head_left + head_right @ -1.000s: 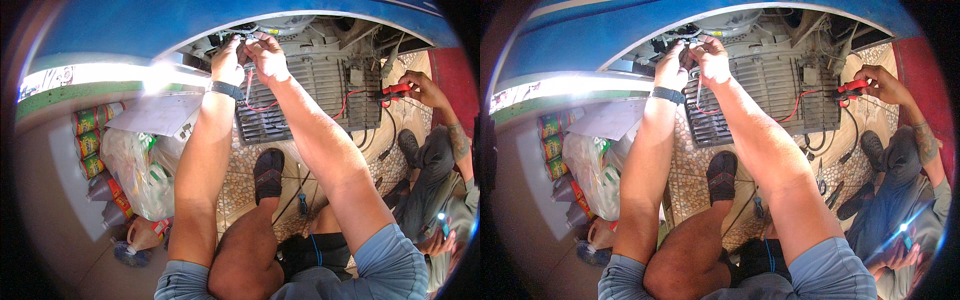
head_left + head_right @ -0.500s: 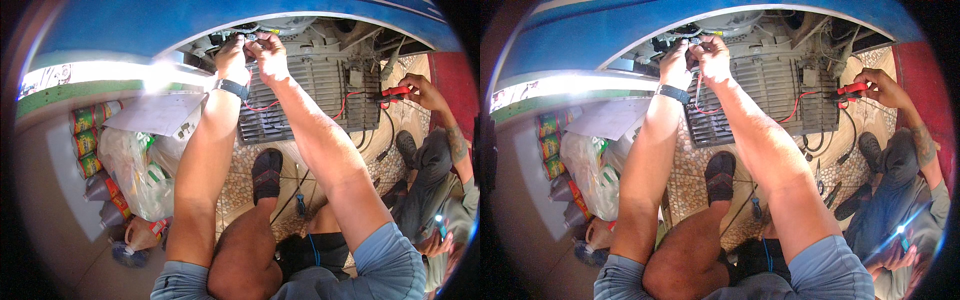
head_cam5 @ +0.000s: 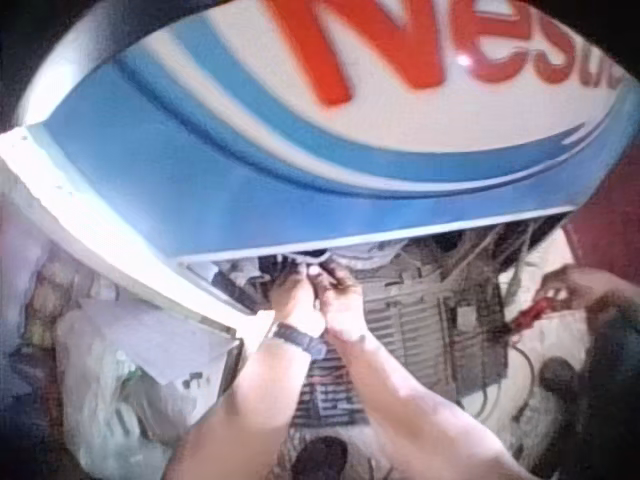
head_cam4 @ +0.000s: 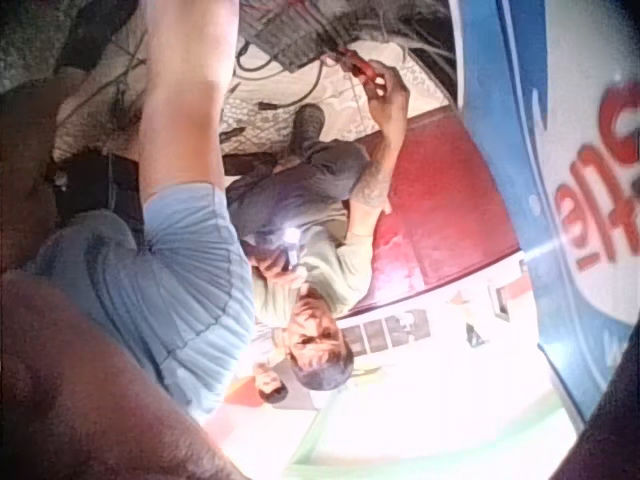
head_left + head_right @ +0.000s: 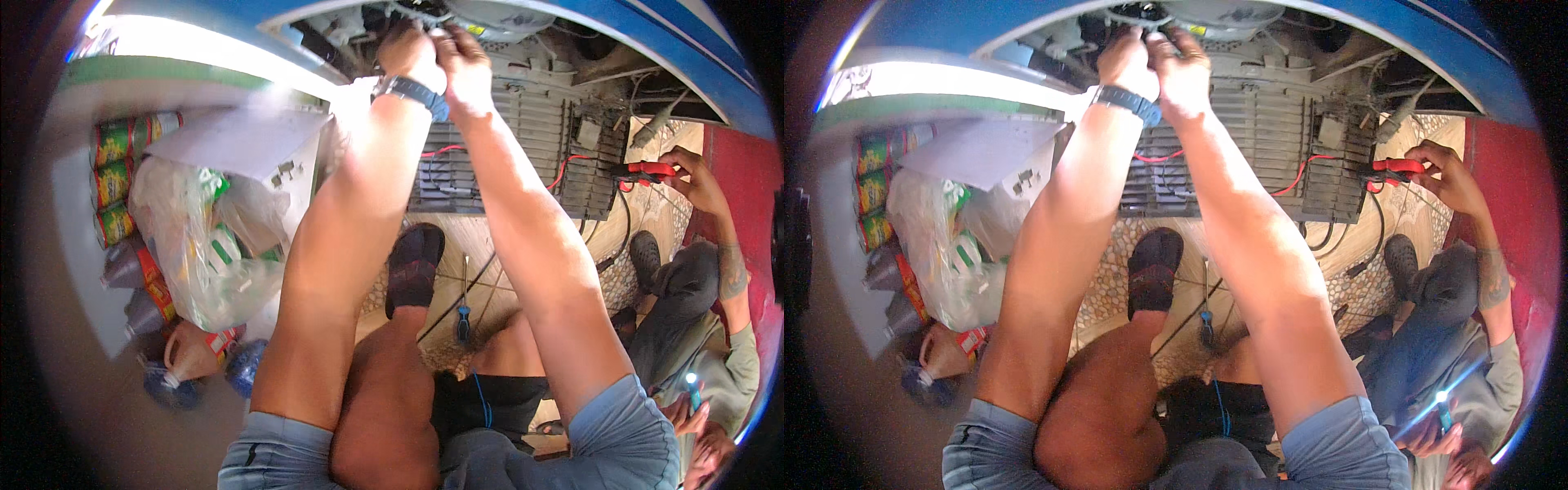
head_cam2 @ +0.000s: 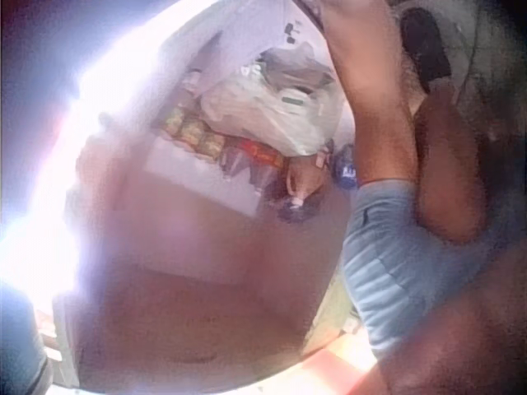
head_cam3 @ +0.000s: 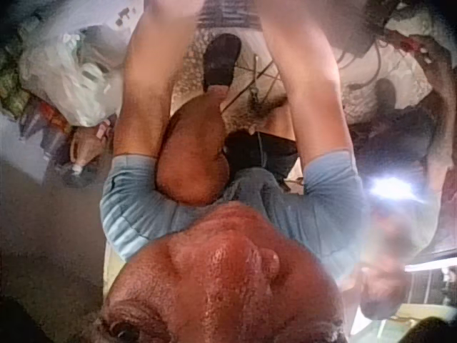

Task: The person works on the lower back panel of a refrigerator using a screwdriver and pliers while another person holds a flashlight.

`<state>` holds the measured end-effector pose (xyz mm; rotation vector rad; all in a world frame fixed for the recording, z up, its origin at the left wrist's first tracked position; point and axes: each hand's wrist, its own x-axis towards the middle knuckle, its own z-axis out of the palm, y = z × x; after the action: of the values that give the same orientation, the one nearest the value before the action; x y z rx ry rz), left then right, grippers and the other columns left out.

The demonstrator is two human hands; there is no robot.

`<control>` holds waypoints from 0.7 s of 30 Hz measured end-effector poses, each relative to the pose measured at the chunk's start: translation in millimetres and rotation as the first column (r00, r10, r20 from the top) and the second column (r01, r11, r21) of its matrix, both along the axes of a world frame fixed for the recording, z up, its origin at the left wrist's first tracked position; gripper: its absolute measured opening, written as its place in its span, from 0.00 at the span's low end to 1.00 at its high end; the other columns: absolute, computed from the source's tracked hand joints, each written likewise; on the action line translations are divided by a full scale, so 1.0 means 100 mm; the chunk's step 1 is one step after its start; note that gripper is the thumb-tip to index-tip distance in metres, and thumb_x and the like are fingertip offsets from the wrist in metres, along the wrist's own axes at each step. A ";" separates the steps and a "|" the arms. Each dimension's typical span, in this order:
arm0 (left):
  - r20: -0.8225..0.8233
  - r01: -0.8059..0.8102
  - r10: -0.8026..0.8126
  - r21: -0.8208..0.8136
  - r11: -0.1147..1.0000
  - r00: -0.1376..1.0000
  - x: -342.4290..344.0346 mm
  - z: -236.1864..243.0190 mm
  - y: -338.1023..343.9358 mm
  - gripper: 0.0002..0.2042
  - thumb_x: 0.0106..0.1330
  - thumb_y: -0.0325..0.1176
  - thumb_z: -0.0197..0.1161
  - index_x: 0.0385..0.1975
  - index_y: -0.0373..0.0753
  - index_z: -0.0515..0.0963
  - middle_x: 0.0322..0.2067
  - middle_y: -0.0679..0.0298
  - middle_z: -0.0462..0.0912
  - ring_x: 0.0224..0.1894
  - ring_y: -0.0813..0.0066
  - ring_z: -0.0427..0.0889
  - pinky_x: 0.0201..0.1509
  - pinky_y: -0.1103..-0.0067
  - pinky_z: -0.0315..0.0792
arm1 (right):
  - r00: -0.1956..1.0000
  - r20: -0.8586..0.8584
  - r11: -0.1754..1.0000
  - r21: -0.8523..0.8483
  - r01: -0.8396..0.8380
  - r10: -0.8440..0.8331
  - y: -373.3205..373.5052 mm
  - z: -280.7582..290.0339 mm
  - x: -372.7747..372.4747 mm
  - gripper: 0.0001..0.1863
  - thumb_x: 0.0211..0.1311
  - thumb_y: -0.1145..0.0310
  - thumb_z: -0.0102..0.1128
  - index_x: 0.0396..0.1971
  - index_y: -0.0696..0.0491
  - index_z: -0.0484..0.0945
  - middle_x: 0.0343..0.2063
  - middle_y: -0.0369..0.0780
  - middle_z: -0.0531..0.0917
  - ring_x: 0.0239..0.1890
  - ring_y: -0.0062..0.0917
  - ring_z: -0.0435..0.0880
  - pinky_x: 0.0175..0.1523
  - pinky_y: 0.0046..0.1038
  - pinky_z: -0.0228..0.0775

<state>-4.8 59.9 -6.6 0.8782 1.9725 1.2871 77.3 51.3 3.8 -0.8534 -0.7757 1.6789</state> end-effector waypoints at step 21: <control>-0.694 -0.086 -0.116 -0.249 0.965 0.710 0.12 -0.52 0.71 0.15 0.67 0.41 0.52 0.42 0.41 0.82 0.43 0.59 0.86 0.49 0.62 0.82 0.54 0.67 0.73 | 0.676 0.601 0.858 -0.506 -0.089 0.425 -3.11 -0.43 2.74 0.12 0.69 0.75 0.55 0.50 0.60 0.75 0.42 0.40 0.81 0.39 0.23 0.82 0.44 0.24 0.76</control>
<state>7.3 131.1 -58.7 1.3869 2.6315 0.6649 351.6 -259.3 -39.5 -1.8553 -1.0826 1.8190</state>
